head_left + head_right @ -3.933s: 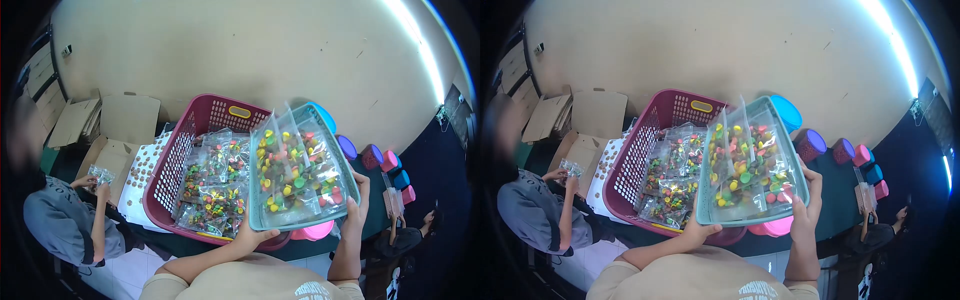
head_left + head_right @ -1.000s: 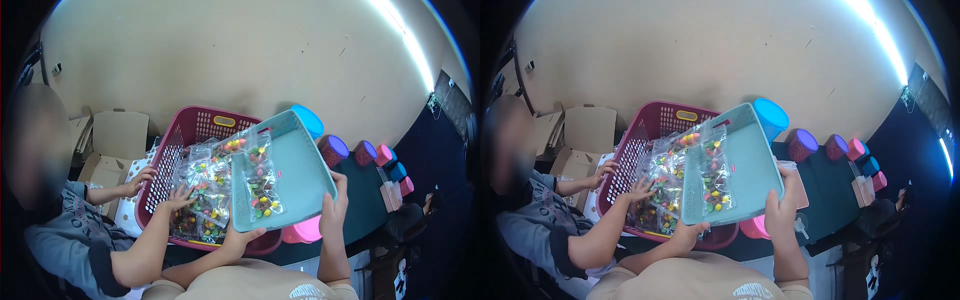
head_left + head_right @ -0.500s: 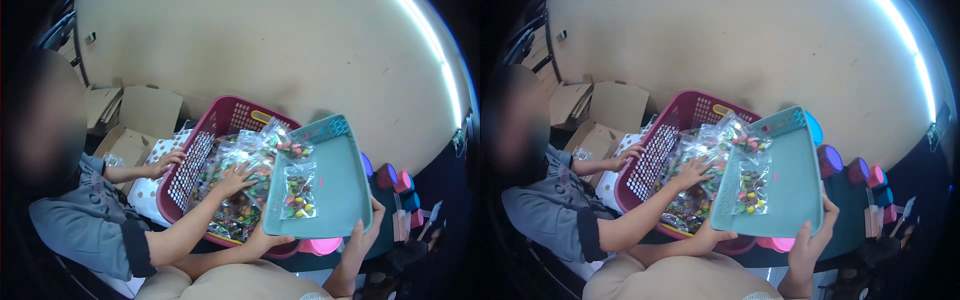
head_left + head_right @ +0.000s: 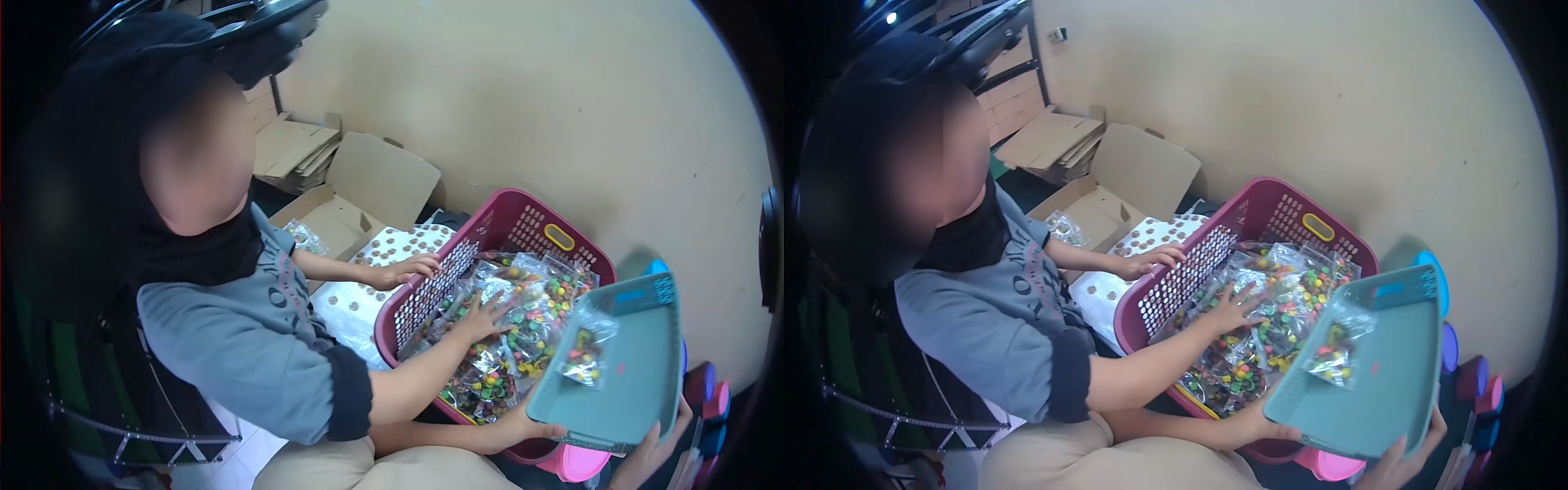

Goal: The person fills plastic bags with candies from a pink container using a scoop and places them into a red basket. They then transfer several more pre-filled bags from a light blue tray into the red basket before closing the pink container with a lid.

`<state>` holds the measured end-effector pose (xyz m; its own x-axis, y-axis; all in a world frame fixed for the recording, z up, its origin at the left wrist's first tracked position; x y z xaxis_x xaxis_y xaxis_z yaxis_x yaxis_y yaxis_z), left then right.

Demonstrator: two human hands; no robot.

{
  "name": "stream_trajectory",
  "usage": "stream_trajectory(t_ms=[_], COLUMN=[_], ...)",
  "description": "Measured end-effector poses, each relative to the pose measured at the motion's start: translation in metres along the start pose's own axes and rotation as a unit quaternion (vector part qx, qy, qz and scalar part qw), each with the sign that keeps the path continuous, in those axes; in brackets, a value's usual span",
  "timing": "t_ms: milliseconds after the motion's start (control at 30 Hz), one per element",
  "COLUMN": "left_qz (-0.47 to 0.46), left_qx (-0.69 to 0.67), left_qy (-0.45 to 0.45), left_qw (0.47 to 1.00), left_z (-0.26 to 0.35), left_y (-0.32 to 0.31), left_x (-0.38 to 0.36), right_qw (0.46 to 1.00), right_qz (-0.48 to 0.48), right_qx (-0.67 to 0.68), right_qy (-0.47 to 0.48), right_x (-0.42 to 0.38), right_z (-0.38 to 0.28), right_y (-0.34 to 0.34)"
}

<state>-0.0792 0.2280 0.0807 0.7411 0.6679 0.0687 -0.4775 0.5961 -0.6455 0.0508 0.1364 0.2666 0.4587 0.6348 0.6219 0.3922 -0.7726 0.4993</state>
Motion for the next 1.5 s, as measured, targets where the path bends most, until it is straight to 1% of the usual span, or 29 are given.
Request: stream_trajectory(t_ms=[67,100,133,167,200,233,267,300,333,400,433,467,500,533,567,633,667,733,767,900,933,1000,1033,1067,1133,1200,1267,1400,1500], left_qz=[-0.004,0.026,0.024,0.02,0.016,-0.032,-0.034,-0.034,-0.037,-0.03,0.002,-0.013,-0.016,-0.025,-0.029,-0.033,-0.023,-0.021,-0.022,-0.002,0.013,-0.001,-0.003,-0.004,0.001,0.007,0.007,0.01,-0.011], left_qx=[0.062,0.102,0.103,0.045,-0.013,-0.035,-0.038,-0.011,0.014,-0.033,-0.045,-0.096,-0.084,-0.052,-0.05,-0.047,-0.052,-0.054,-0.062,-0.066,-0.066,-0.083,-0.076,-0.069,-0.068,-0.069,-0.073,-0.066,-0.06], left_qy=[-0.058,-0.09,-0.088,-0.025,0.037,0.018,0.016,-0.019,-0.047,0.031,0.015,0.036,0.061,0.051,0.044,0.052,0.061,0.068,0.074,0.072,0.067,0.071,0.072,0.076,0.076,0.075,0.093,0.071,0.068], left_qw=[0.996,0.99,0.99,0.998,0.999,0.999,0.999,0.999,0.998,0.999,0.999,0.995,0.994,0.997,0.997,0.997,0.997,0.996,0.995,0.995,0.996,0.994,0.994,0.995,0.995,0.995,0.993,0.995,0.996], left_z=[0.011,0.016,0.016,0.01,0.001,0.002,0.002,0.008,0.009,0.003,-0.004,-0.004,-0.005,-0.01,-0.011,-0.015,-0.018,-0.018,-0.019,-0.019,-0.019,-0.014,-0.014,-0.014,-0.013,-0.014,-0.016,-0.014,-0.014], left_y=[-0.004,0.0,0.0,0.0,-0.002,-0.011,-0.012,-0.013,-0.015,-0.011,-0.001,-0.004,-0.005,-0.003,-0.004,-0.003,0.001,0.001,0.0,0.003,0.007,0.001,0.0,-0.001,0.001,0.002,0.001,0.003,0.001], left_x=[-0.001,-0.003,-0.005,-0.003,-0.002,0.0,0.002,0.001,-0.004,-0.005,-0.002,-0.001,-0.002,-0.001,-0.003,-0.005,-0.004,-0.001,-0.002,-0.005,-0.003,-0.002,-0.004,-0.005,-0.006,-0.005,-0.004,-0.003,-0.003], right_qw=[0.999,0.998,0.999,0.998,0.998,0.991,0.979,0.997,0.996,0.998,0.996,0.993,0.994,0.995,0.993,0.997,0.996,0.996,0.997,0.999,0.999,0.997,0.999,0.999,0.999,0.999,0.997,0.998,0.999], right_qz=[0.043,0.044,0.009,-0.026,-0.022,-0.013,-0.006,0.035,0.037,0.034,-0.001,-0.033,-0.015,-0.001,0.006,0.028,0.033,-0.018,-0.009,0.018,0.007,-0.021,0.005,0.003,0.039,0.025,-0.013,-0.003,0.011], right_qx=[0.004,0.006,-0.022,-0.053,-0.057,-0.13,-0.203,-0.064,-0.073,-0.06,-0.077,-0.087,-0.096,-0.1,-0.112,-0.075,-0.08,-0.082,-0.082,-0.032,-0.041,-0.059,-0.034,-0.032,-0.013,-0.029,-0.055,-0.044,-0.033], right_qy=[-0.032,-0.034,-0.021,-0.009,-0.009,-0.016,-0.024,-0.025,-0.031,-0.005,-0.039,-0.071,-0.054,-0.029,-0.036,-0.007,-0.016,-0.026,-0.008,-0.021,-0.035,-0.054,-0.036,-0.035,-0.028,-0.021,-0.055,-0.054,-0.04], right_x=[-0.004,-0.002,0.006,0.01,0.006,0.003,0.002,-0.007,-0.007,0.001,0.005,0.008,0.003,-0.001,-0.002,-0.006,-0.007,-0.001,-0.005,-0.008,-0.008,-0.005,-0.009,-0.011,-0.015,-0.012,-0.011,-0.012,-0.017], right_z=[-0.044,-0.032,-0.011,-0.002,-0.019,-0.049,-0.064,-0.023,-0.021,-0.028,-0.02,-0.01,-0.017,-0.026,-0.027,-0.034,-0.031,-0.025,-0.027,-0.02,-0.014,-0.006,-0.011,-0.011,-0.011,-0.011,-0.003,-0.001,-0.003], right_y=[0.009,0.008,0.001,-0.003,0.001,0.005,0.008,0.017,0.009,0.0,-0.008,-0.014,-0.008,-0.006,-0.003,-0.002,0.0,-0.01,-0.006,-0.005,-0.006,-0.01,-0.006,-0.007,-0.001,-0.002,-0.007,-0.007,-0.003])
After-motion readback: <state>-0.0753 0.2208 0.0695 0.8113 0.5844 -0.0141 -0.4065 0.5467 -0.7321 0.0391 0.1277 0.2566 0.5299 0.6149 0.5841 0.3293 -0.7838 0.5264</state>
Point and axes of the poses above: each hand's wrist, its own x-axis towards the middle knuckle, its own y-axis out of the back of the hand, z = x × y, the point moved 10 cm from there along x, towards the middle knuckle, and after that the axes turned 5 degrees about -x, right-handed, at the moved point
